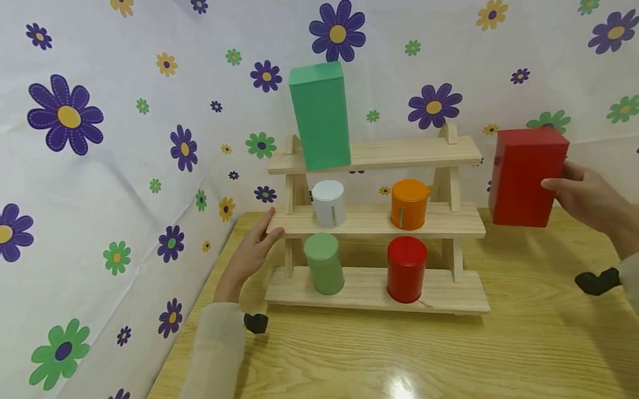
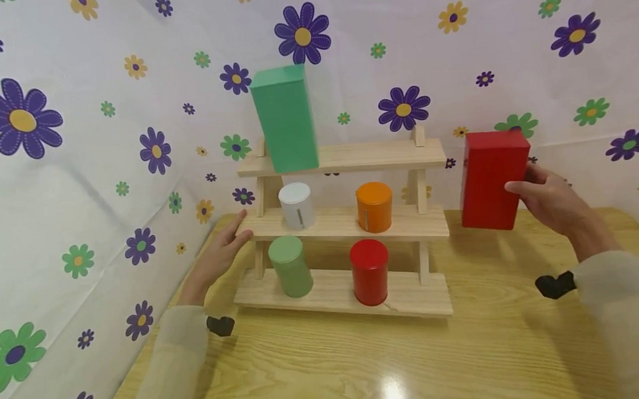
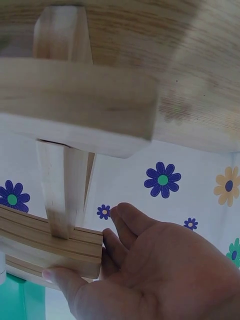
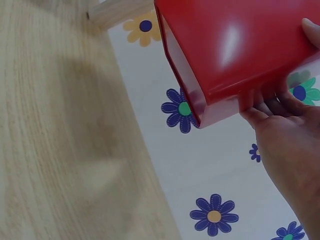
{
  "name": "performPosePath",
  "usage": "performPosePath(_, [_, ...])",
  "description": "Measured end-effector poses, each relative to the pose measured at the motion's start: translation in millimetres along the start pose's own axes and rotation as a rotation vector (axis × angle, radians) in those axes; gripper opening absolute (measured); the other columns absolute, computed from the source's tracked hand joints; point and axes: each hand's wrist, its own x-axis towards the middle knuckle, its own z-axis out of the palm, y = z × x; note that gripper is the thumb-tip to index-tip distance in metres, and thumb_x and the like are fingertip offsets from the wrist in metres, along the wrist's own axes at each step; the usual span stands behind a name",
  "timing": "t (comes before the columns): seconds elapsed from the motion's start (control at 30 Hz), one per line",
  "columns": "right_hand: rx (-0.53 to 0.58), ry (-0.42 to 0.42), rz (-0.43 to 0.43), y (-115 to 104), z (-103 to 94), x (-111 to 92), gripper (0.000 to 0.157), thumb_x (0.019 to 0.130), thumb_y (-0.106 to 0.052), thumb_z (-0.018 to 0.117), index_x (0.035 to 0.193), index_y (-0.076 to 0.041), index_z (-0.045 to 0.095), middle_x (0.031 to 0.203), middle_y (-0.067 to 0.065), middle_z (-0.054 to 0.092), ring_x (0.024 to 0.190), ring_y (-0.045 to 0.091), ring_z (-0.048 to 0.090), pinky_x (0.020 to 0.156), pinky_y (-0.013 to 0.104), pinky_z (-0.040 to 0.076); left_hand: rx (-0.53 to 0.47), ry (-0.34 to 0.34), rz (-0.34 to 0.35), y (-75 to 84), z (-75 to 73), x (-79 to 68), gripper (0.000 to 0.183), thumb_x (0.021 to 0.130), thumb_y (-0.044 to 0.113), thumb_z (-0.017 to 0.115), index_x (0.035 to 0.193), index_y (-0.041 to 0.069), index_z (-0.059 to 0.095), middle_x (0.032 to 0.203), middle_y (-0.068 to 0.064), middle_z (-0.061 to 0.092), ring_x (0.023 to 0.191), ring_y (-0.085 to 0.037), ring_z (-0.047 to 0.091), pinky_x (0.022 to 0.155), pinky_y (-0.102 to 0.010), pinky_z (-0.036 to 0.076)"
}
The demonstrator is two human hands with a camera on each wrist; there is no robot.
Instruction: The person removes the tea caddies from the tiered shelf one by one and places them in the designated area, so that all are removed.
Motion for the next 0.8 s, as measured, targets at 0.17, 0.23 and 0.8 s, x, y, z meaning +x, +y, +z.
performPosePath(0.17, [-0.034,0.028,0.049,10.4,1.2,-0.2,0.051,0.106,0.007,0.041,0.152,-0.016,0.042,0.144,-0.002,0.055,0.124,0.012,0.053,0.099,0.018,0.049,-0.002,0.004,-0.006,0.4,0.7,0.2,0.065,0.113,0.023,0.047,0.163,-0.001,0.015,0.17,-0.018,0.011,0.155,-0.037,0.019,0.125,-0.049,0.019])
performPosePath(0.23, [-0.052,0.038,0.072,14.2,1.8,-0.6,0.05,0.106,0.006,0.041,0.151,-0.016,0.041,0.144,-0.003,0.055,0.124,0.012,0.052,0.099,0.017,0.048,-0.002,0.009,-0.01,0.2,1.3,0.2,0.065,0.113,0.023,0.047,0.163,-0.001,0.016,0.171,-0.017,0.011,0.155,-0.037,0.018,0.125,-0.048,0.019])
performPosePath(0.8, [-0.091,0.088,0.18,42.7,7.4,-0.2,0.047,0.108,-0.001,0.046,0.146,-0.027,0.036,0.144,-0.01,0.043,0.125,0.006,0.046,0.095,0.011,0.045,-0.003,0.025,-0.007,3.5,0.4,-1.5,0.064,0.112,0.023,0.048,0.163,-0.001,0.017,0.17,-0.018,0.013,0.155,-0.037,0.019,0.125,-0.049,0.02])
